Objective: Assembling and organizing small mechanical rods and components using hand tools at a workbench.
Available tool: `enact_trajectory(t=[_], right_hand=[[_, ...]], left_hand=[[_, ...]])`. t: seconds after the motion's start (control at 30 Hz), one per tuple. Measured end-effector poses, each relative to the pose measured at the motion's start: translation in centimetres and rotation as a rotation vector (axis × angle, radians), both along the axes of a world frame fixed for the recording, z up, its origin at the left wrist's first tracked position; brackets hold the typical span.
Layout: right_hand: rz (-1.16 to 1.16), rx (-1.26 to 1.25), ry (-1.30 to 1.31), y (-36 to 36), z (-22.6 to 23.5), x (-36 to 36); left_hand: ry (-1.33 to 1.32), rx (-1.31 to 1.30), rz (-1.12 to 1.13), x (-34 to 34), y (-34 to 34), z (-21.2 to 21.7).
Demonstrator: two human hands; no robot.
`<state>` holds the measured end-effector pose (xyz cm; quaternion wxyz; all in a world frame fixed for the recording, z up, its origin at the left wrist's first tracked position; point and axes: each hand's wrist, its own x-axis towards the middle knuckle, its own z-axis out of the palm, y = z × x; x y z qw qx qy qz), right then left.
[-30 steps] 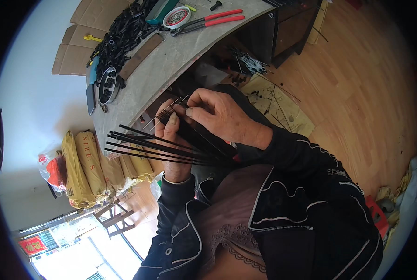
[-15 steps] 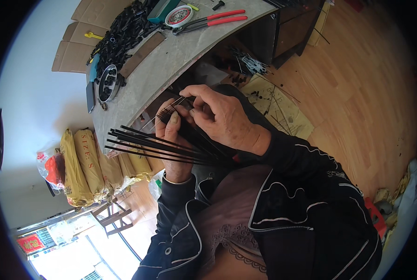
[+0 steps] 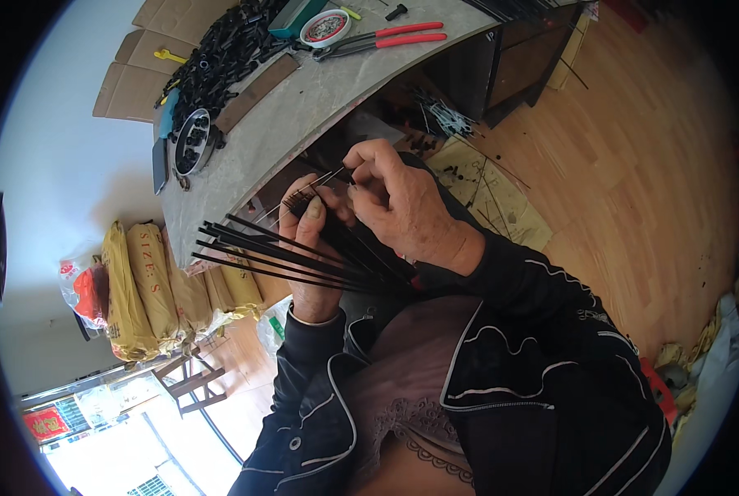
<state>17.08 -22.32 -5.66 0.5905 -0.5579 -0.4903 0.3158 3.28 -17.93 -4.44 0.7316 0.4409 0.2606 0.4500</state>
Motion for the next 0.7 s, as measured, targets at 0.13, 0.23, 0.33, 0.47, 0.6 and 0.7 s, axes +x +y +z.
enact_trajectory(t=[0.13, 0.23, 0.33, 0.47, 0.6, 0.7], right_hand=[[0.009, -0.008, 0.047, 0.1, 0.17, -0.01], [0.004, 0.007, 0.069, 0.08, -0.03, 0.03], [0.008, 0.0, 0.072, 0.14, -0.36, 0.21], [0.003, -0.01, 0.06, 0.16, -0.34, 0.22], [0.003, -0.024, 0.084, 0.2, -0.5, 0.29], [0.002, -0.025, 0.089, 0.24, -0.52, 0.38]], left_hand=[[0.015, 0.024, 0.003, -0.02, 0.07, -0.1], [0.001, -0.002, -0.019, -0.04, 0.1, -0.05], [0.022, -0.014, -0.009, -0.08, 0.08, 0.05], [0.003, -0.069, -0.014, -0.07, -0.08, 0.29], [-0.001, -0.079, -0.023, -0.07, -0.04, 0.29], [0.006, -0.072, -0.022, -0.03, 0.01, 0.13]])
